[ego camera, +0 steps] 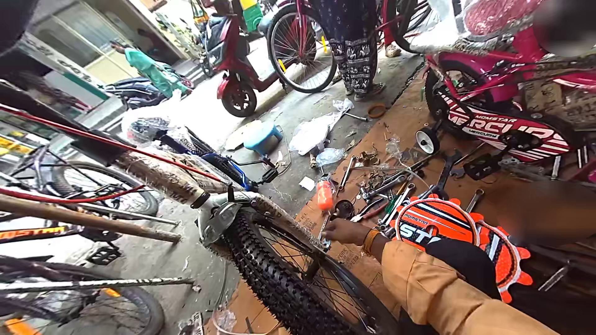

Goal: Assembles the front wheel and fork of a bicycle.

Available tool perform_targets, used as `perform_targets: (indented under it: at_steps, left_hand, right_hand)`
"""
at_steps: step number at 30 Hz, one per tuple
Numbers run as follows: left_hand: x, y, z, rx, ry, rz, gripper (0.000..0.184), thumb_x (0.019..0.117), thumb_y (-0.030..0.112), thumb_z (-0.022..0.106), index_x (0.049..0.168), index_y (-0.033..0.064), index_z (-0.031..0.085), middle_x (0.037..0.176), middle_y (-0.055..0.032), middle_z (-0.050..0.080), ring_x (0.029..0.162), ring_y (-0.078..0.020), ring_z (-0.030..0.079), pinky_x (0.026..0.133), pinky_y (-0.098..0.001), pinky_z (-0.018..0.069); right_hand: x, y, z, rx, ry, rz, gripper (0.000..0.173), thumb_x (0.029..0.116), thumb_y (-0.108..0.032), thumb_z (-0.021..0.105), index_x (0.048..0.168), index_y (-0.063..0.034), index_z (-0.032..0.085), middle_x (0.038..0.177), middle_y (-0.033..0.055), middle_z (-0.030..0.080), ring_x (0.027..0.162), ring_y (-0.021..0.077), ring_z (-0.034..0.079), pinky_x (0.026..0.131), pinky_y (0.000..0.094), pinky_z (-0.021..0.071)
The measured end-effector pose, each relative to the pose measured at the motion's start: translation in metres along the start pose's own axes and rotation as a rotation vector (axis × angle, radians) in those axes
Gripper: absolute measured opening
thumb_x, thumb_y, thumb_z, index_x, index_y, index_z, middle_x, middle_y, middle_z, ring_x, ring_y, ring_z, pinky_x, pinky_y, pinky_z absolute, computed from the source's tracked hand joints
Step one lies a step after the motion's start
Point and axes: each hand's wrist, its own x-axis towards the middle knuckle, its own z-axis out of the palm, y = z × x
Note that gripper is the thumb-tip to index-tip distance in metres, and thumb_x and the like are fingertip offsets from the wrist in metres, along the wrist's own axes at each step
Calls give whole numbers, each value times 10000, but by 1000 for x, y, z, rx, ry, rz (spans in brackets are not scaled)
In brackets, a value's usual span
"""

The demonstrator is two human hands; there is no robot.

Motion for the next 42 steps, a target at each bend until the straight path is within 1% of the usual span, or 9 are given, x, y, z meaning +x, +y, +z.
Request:
perform_targets:
  at_steps: [2, 6, 9, 16, 23, 26, 29, 38, 42]
  left_hand:
    - [1, -4, -4, -80, -37, 43, 348, 1106, 71, 121, 1271, -74, 391, 951, -79, 558, 788, -24, 568, 721, -176, 503]
    - [4, -8, -7, -104, -55, 170, 228, 1059, -28, 226, 1067, -20, 454, 751, 3, 598, 639, 16, 610, 612, -171, 557]
    - [2, -13, -9, -72, -46, 230, 296, 1038, -54, 235, 1261, -124, 416, 927, -79, 579, 763, -33, 619, 709, -210, 561]
    - [-3, -24, -16, 41, 34, 283, 249, 921, -132, 342, 1121, -148, 489, 905, -80, 597, 762, -16, 619, 721, -180, 552]
    - [-10, -21, -28, 122, -10, 297, 274, 962, -95, 335, 1172, -178, 489, 980, -118, 582, 847, -44, 599, 809, -194, 514]
    - [-14, -19, -26, 115, -58, 299, 279, 978, -82, 349, 1203, -189, 474, 1015, -121, 580, 885, -43, 598, 844, -195, 508]
    - [-17, -25, -25, 92, -37, 311, 214, 914, -132, 388, 1083, -158, 515, 881, -63, 604, 765, -4, 609, 740, -172, 532]
    - [-24, -19, -13, 113, 32, 193, 111, 956, -165, 437, 1023, -133, 519, 788, -64, 595, 668, -25, 602, 654, -186, 540]
    - [-24, -19, -9, 65, 43, 163, 111, 1006, -108, 383, 1022, -96, 493, 783, -51, 581, 666, -25, 603, 651, -184, 539]
  right_hand:
    - [-3, -6, 7, 141, -202, 87, 469, 1091, -415, 470, 1233, -7, 651, 1102, 143, 679, 962, 211, 660, 866, 453, 537]
    - [-9, -16, -2, 189, -298, 107, 342, 1078, -314, 530, 1196, -21, 660, 1047, 113, 683, 903, 179, 671, 808, 407, 561]
    - [-6, -13, -3, 114, -280, 74, 262, 1015, -243, 637, 1161, -30, 682, 1030, 108, 680, 908, 190, 646, 816, 435, 540]
    - [-10, -20, 0, -309, 83, -75, 230, 986, -314, 666, 1075, -129, 768, 986, 110, 733, 955, 296, 696, 857, 576, 542]
    - [8, 30, 6, -408, 444, 306, 317, 920, -249, 687, 1136, -18, 690, 1121, 224, 698, 1053, 423, 677, 817, 643, 539]
    - [10, 26, 3, -228, 290, 239, 820, 901, -193, 703, 1578, -26, 273, 1281, 273, 625, 1122, 441, 659, 927, 623, 532]
    - [1, 1, 10, 78, -32, 34, 346, 1064, -150, 540, 1398, -72, 586, 1180, 151, 655, 947, 216, 624, 826, 405, 516]
    - [23, 26, 25, 652, -416, 33, 355, 1017, 6, 474, 1352, -97, 536, 1081, 34, 627, 942, 130, 631, 844, 382, 546]
    - [36, 27, 22, 669, -491, -3, 142, 1036, -52, 466, 1083, -137, 569, 941, -29, 620, 864, 92, 623, 822, 343, 548]
